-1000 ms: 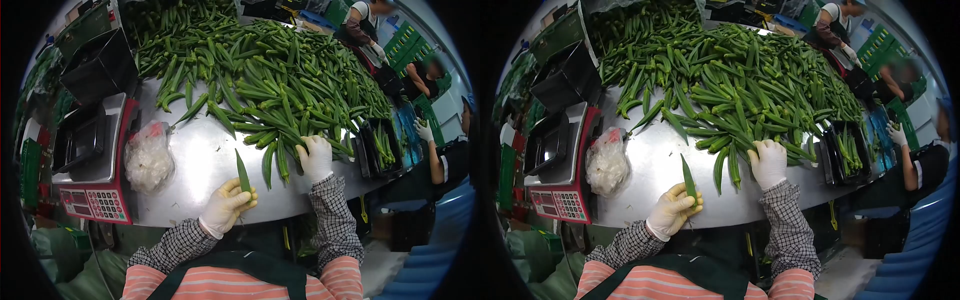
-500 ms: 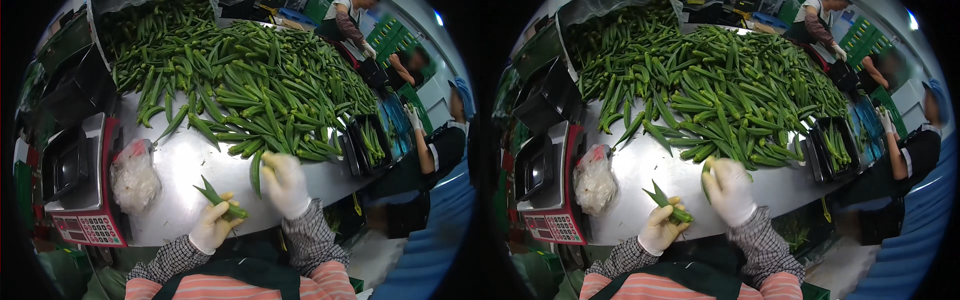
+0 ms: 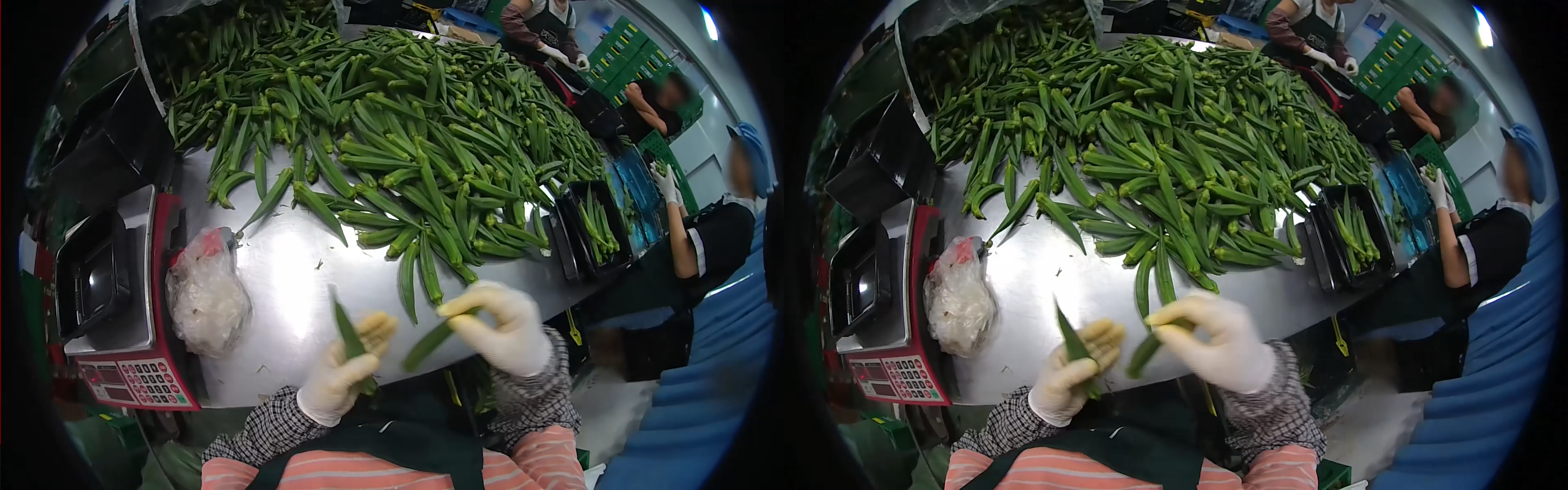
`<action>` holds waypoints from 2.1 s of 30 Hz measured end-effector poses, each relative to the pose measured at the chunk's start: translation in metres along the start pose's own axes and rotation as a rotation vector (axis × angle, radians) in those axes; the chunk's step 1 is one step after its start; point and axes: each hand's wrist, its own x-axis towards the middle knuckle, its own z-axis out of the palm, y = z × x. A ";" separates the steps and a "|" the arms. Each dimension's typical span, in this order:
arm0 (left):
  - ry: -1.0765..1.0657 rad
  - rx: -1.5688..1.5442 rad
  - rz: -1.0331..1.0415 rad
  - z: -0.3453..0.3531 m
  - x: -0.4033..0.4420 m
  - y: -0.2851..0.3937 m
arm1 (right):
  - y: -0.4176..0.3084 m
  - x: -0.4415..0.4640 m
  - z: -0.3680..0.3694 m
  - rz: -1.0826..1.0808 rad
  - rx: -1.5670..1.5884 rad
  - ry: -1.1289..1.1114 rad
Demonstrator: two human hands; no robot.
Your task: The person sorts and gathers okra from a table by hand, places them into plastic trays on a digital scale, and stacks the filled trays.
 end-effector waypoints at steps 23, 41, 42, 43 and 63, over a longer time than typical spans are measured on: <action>0.089 -0.349 -0.058 -0.024 -0.006 -0.012 | 0.018 -0.013 0.078 -0.165 -0.068 0.010; -0.081 0.241 -0.113 0.002 -0.010 0.010 | -0.006 -0.003 0.005 0.114 0.049 -0.416; -0.081 0.271 -0.308 -0.003 -0.010 0.013 | -0.003 0.002 0.009 0.094 0.069 -0.422; -0.118 0.161 -0.270 -0.004 -0.009 0.009 | -0.001 0.009 0.011 0.071 0.091 -0.429; -0.027 -0.295 -0.007 -0.033 0.000 -0.025 | 0.015 -0.018 0.086 -0.064 -0.117 -0.014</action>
